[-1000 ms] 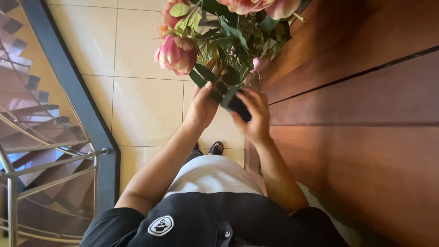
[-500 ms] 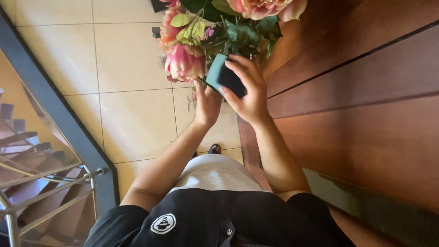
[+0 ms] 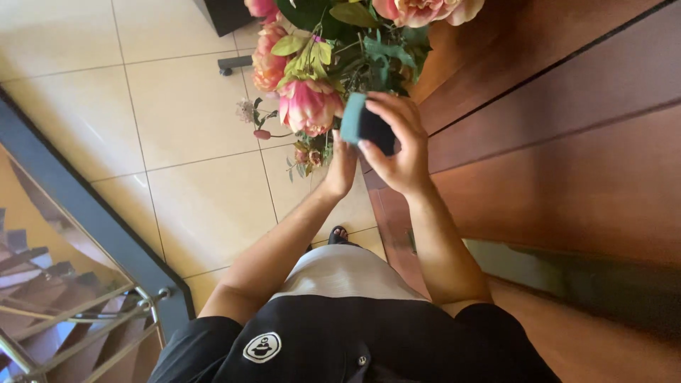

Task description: Cleaning artificial flowers with a sponge.

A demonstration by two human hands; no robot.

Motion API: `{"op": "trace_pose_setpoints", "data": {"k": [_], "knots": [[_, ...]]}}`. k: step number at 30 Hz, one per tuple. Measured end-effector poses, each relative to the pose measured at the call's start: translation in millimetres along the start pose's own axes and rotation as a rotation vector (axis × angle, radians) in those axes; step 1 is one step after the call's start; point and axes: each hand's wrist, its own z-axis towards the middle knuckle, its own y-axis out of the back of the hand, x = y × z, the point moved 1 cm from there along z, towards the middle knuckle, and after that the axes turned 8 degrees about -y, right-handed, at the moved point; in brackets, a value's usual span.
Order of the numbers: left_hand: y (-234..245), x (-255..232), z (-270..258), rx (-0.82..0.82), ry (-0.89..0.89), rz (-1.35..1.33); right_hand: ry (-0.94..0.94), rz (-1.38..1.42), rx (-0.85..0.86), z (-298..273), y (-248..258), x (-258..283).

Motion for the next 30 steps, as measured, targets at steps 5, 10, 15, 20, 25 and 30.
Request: {"op": "trace_pose_setpoints", "data": {"k": [5, 10, 15, 20, 25, 30], "knots": [[-30, -42, 6, 0.096, -0.061, 0.027, -0.031, 0.170, -0.097, -9, 13, 1], [-41, -49, 7, 0.030, -0.010, 0.062, -0.224, 0.081, -0.237, -28, 21, -42], [-16, -7, -1, 0.068, -0.132, 0.364, -0.064, -0.119, -0.049, -5, 3, -12], [-46, -41, 7, 0.022, -0.177, 0.167, -0.018, 0.059, 0.069, 5, 14, -3], [-78, -72, 16, 0.002, -0.319, 0.258, -0.044, 0.290, -0.022, -4, 44, -43], [-82, -57, 16, -0.059, -0.349, 0.331, -0.058, 0.096, 0.015, -2, 37, -63]]}}
